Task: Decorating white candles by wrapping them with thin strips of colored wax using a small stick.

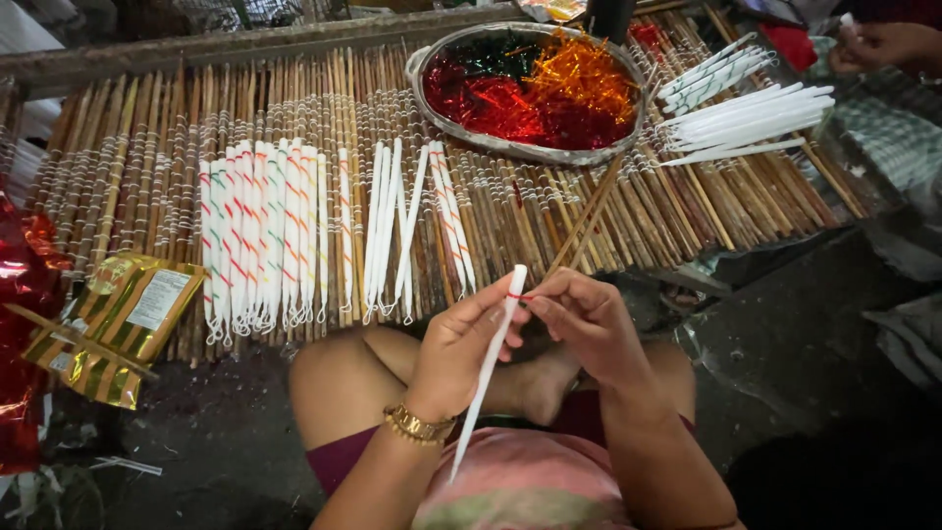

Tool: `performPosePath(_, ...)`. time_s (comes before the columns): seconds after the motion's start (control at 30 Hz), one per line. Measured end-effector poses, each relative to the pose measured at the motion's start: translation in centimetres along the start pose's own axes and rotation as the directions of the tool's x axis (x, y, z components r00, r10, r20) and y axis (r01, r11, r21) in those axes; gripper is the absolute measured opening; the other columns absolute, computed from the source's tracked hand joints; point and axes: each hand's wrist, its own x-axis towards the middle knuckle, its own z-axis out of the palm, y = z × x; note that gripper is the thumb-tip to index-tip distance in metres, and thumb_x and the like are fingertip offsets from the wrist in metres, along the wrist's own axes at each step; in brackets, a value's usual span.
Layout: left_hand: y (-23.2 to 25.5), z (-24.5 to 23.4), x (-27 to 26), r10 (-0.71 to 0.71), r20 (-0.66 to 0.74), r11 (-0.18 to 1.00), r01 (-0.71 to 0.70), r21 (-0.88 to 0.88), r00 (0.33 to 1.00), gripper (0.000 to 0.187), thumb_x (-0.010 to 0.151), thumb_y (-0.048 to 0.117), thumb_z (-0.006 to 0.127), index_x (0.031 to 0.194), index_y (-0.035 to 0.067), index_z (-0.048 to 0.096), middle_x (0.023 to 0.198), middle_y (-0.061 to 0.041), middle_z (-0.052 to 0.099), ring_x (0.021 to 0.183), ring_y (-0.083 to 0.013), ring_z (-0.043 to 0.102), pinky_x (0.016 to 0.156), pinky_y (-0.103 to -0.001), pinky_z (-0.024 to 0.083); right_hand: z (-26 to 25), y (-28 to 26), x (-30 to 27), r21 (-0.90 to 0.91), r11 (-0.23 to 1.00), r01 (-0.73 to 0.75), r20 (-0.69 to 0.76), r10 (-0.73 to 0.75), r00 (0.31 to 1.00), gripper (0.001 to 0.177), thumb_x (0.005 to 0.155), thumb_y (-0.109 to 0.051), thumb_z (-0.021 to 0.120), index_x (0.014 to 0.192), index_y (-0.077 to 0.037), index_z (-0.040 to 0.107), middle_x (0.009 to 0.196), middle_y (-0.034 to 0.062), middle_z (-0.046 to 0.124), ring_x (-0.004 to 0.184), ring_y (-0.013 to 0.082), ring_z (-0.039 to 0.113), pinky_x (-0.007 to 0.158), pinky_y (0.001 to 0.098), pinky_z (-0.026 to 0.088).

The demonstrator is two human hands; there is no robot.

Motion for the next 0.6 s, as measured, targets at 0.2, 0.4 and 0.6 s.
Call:
performPosePath(0.2,-0.2,-0.5,0.1,0.085,0.043,0.996,-0.087,0.037,0.995,0.051,0.097,0.003,0.067,0.147,0.003,0.056,0.107,-0.003,0.068,0.083,-0.0088,0.062,0.069,-0.024,0.052,0.1,0.3,-0.4,0.001,1.000,-0.007,-0.033,0.007,0.999,0.010,0.101,-0.008,0.065,0.100,0.000,0.071,0.083,-0.0024,0.059,0.067,0.0025,0.049,0.058,0.0191,0.036)
performPosePath(0.4,-0.2,-0.7,-0.1,-0.065,-0.009,0.988,0.063,-0.140,0.998,0.047,0.100,0.016,0.063,0.144,0.002,0.058,0.101,-0.005,0.073,0.079,-0.0092,0.065,0.067,-0.023,0.054,0.4,-0.3,-0.5,0.000,1.000,0.008,-0.034,-0.008,0.999,0.010,0.101,-0.007,0.064,0.101,0.000,0.071,0.083,-0.0028,0.060,0.068,0.0021,0.049,0.058,0.0191,0.037)
performPosePath(0.6,-0.9,-0.8,0.2,0.043,0.054,0.998,-0.046,0.047,0.998,0.046,0.102,0.011,0.064,0.146,0.001,0.057,0.106,-0.002,0.069,0.086,-0.0085,0.065,0.073,-0.024,0.054,0.3,1.0,-0.4,-0.013,1.000,-0.007,-0.033,0.006,0.999,0.011,0.102,-0.011,0.064,0.099,-0.002,0.070,0.079,-0.0045,0.059,0.066,0.0023,0.049,0.057,0.0192,0.037)
